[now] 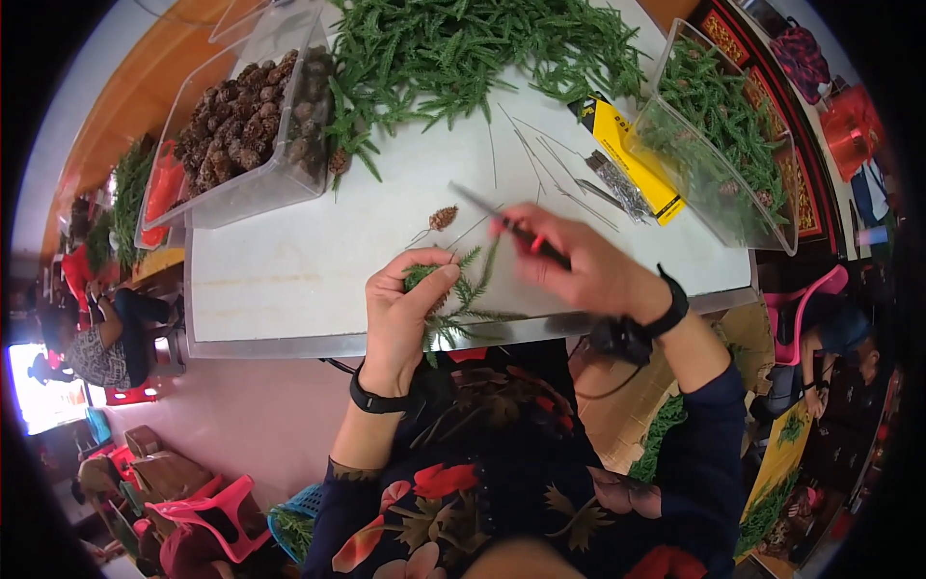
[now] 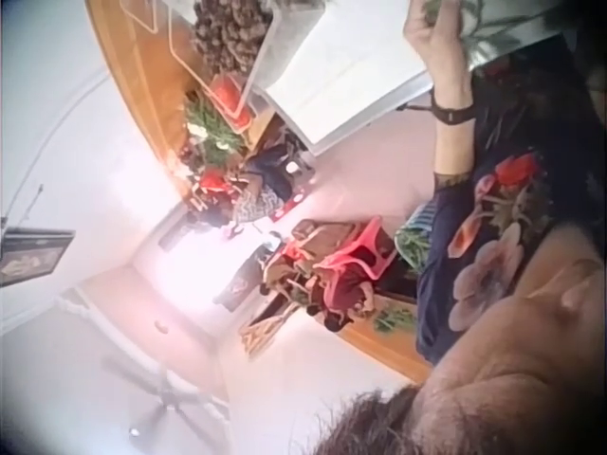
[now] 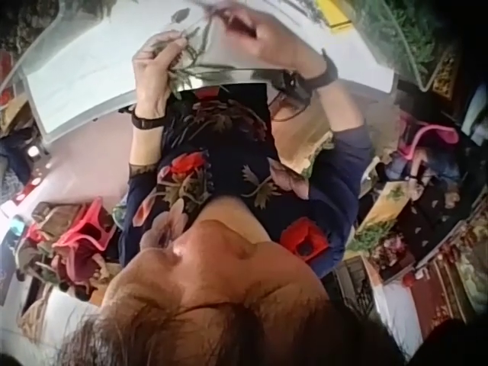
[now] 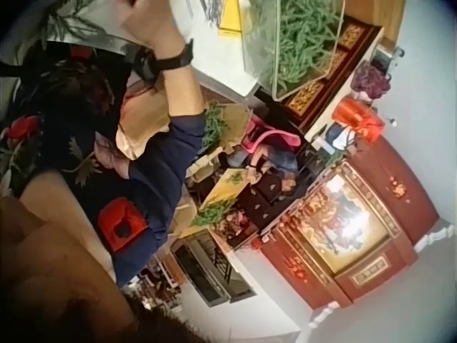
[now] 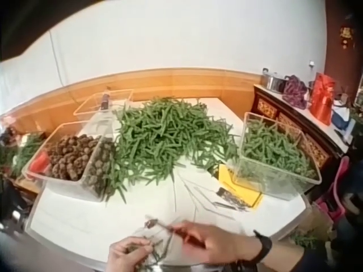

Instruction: Trimming and sorting green plant stems using small nippers at a work table.

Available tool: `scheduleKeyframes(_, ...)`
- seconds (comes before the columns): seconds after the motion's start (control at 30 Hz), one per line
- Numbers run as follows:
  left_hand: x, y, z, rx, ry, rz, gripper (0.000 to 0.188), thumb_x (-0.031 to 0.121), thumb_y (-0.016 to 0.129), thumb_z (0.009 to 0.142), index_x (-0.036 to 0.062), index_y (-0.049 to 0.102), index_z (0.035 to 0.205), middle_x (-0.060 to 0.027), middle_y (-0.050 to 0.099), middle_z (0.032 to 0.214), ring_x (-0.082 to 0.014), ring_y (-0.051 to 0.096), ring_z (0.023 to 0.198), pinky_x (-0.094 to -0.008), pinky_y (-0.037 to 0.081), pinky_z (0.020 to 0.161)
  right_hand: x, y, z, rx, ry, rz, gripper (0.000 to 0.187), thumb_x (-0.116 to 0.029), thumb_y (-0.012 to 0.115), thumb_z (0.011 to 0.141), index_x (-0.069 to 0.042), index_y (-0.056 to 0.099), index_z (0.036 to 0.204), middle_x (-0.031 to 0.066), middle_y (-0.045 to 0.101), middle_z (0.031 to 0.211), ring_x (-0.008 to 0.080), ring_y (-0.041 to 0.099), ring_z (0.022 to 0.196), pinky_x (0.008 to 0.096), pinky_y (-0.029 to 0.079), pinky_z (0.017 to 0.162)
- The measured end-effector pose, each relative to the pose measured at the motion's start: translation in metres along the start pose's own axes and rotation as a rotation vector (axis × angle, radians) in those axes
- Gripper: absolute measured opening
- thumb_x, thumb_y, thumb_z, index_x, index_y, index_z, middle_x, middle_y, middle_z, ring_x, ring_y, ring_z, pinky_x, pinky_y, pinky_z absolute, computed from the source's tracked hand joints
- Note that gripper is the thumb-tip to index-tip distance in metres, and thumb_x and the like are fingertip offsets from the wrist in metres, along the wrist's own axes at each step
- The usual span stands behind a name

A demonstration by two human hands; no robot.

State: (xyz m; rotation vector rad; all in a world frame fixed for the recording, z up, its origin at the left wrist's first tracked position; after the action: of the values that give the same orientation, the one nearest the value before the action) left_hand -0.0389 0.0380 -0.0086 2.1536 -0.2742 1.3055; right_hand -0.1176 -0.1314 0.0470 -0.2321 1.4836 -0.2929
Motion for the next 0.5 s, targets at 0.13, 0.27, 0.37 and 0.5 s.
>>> scheduleKeyframes(0.13, 0.012, -0.002, -0.004, 0.038, 0.132, 0.103, 0.012, -0.003, 0.067, 0.083, -0.0001, 0.067, 0.095, -0.0012, 0.066, 0.088, -0.0037, 0.055, 0.073, -0.0171, 0.044, 0.068, -0.011, 0.021, -0.017, -0.040, 0.053, -0.046, 0.024, -0.013, 0.066, 0.086, -0.002, 0.054, 0.103, 0.0110, 0.054, 0.074, 0.0210, 0.051, 0.065, 0.0313, 0.044, 0.064)
scheduleKeyframes(0.27, 0.017, -0.001, -0.006, 0.049, 0.143, 0.094, 0.011, -0.003, 0.066, 0.084, 0.0000, 0.067, 0.094, 0.0001, 0.065, 0.086, -0.0029, 0.054, 0.073, -0.0169, 0.043, 0.067, 0.006, 0.018, -0.022, -0.050, 0.202, -0.277, 0.028, -0.021, 0.067, 0.085, -0.001, 0.057, 0.101, 0.0166, 0.060, 0.083, 0.0323, 0.060, 0.072, 0.0388, 0.048, 0.067)
scheduleKeyframes(0.37, 0.019, 0.003, -0.010, 0.015, 0.149, 0.142, 0.010, -0.002, 0.067, 0.084, 0.0002, 0.066, 0.093, 0.0010, 0.063, 0.083, -0.0029, 0.054, 0.072, -0.0168, 0.043, 0.067, 0.006, 0.020, -0.021, -0.050, 0.133, -0.290, 0.026, -0.019, 0.069, 0.084, 0.000, 0.057, 0.099, 0.0147, 0.059, 0.081, 0.0275, 0.056, 0.069, 0.0351, 0.046, 0.064)
scheduleKeyframes(0.5, 0.016, 0.000, -0.011, -0.016, 0.075, 0.087, 0.009, -0.001, 0.067, 0.084, 0.0004, 0.066, 0.093, 0.0020, 0.062, 0.081, -0.0029, 0.053, 0.071, -0.0169, 0.042, 0.066, 0.001, 0.016, -0.019, -0.042, 0.068, -0.348, 0.027, -0.019, 0.070, 0.083, -0.001, 0.058, 0.099, 0.0130, 0.058, 0.079, 0.0249, 0.056, 0.067, 0.0335, 0.046, 0.062)
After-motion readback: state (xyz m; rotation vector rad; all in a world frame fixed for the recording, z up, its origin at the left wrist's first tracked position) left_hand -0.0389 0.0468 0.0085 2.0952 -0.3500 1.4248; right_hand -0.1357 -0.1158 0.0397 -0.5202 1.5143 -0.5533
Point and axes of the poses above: each hand's wrist, its own z-axis towards the middle knuckle, its own y-axis out of the palm, x = y × z, the point moved 6 cm from there along z, towards the middle knuckle
